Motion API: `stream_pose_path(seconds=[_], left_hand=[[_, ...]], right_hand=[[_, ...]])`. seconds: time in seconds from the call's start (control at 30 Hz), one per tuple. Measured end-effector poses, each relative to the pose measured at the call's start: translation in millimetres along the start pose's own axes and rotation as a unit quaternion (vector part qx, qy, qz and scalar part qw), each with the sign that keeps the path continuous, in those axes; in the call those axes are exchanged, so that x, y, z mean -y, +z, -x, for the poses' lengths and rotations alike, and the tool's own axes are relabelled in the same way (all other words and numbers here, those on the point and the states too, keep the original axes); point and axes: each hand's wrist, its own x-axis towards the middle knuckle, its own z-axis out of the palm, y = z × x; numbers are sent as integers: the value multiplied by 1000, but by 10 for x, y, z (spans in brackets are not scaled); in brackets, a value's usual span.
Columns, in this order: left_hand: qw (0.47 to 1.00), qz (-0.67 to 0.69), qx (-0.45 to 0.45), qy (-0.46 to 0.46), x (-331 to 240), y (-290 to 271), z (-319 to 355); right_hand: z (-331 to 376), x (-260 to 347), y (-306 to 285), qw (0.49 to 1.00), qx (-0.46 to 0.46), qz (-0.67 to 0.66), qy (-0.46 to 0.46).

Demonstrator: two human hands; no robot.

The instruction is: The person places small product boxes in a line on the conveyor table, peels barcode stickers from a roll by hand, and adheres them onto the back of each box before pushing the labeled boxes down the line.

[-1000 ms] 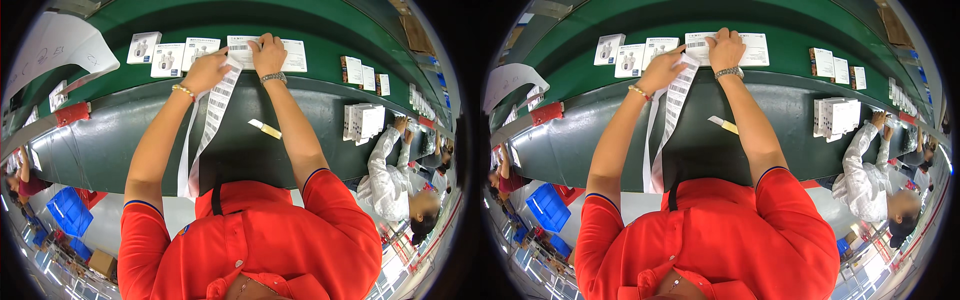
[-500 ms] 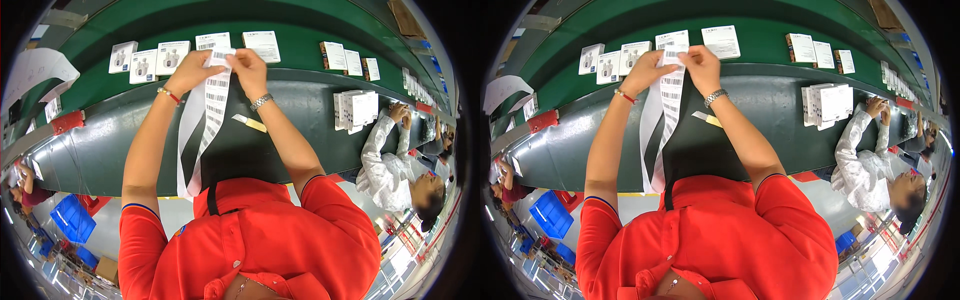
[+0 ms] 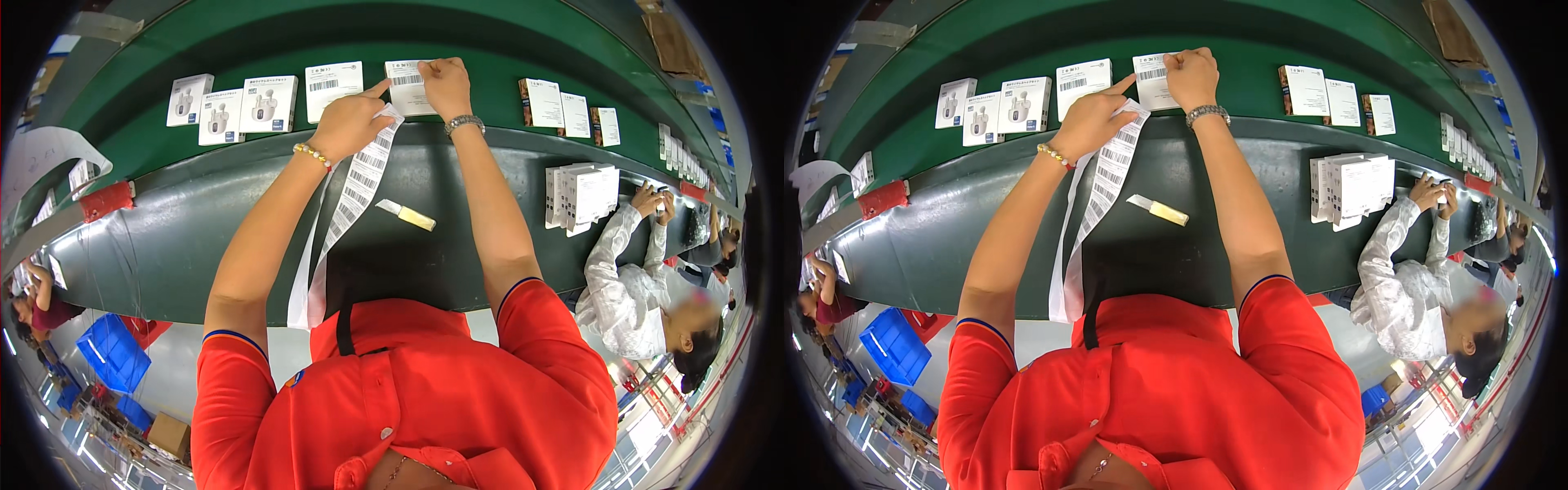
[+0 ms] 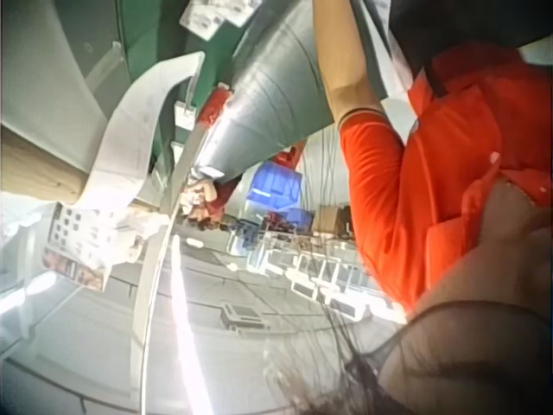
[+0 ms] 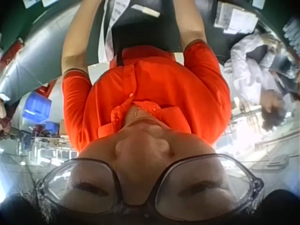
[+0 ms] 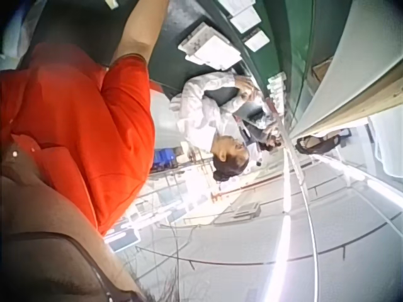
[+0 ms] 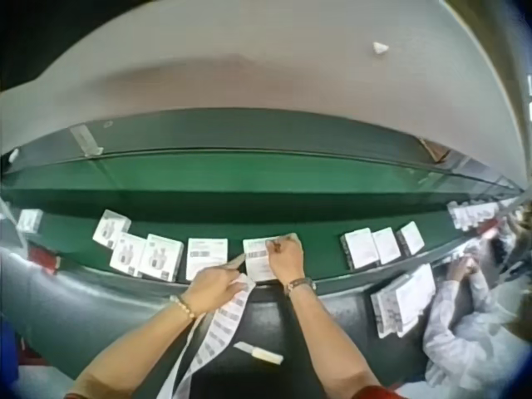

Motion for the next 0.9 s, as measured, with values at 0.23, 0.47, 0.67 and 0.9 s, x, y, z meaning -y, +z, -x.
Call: stream_pose_path(seconds=[0.23,0.47,0.67,0.9], left_hand=[[993,-79,82,-35,-52,94,-78],[989,-25,-138,-42,132,-126,312],[982,69,-118,-131,536,-34,738],[941,249,-108,-200,378,-305,695]], right_hand=[[110,32,68,991,-71,85,-77],[138,-256,-243,987,-41,57,-145],[456,-251,-179,968,102,-57,-221],[348,-16,-92,967,103,-105,-210]])
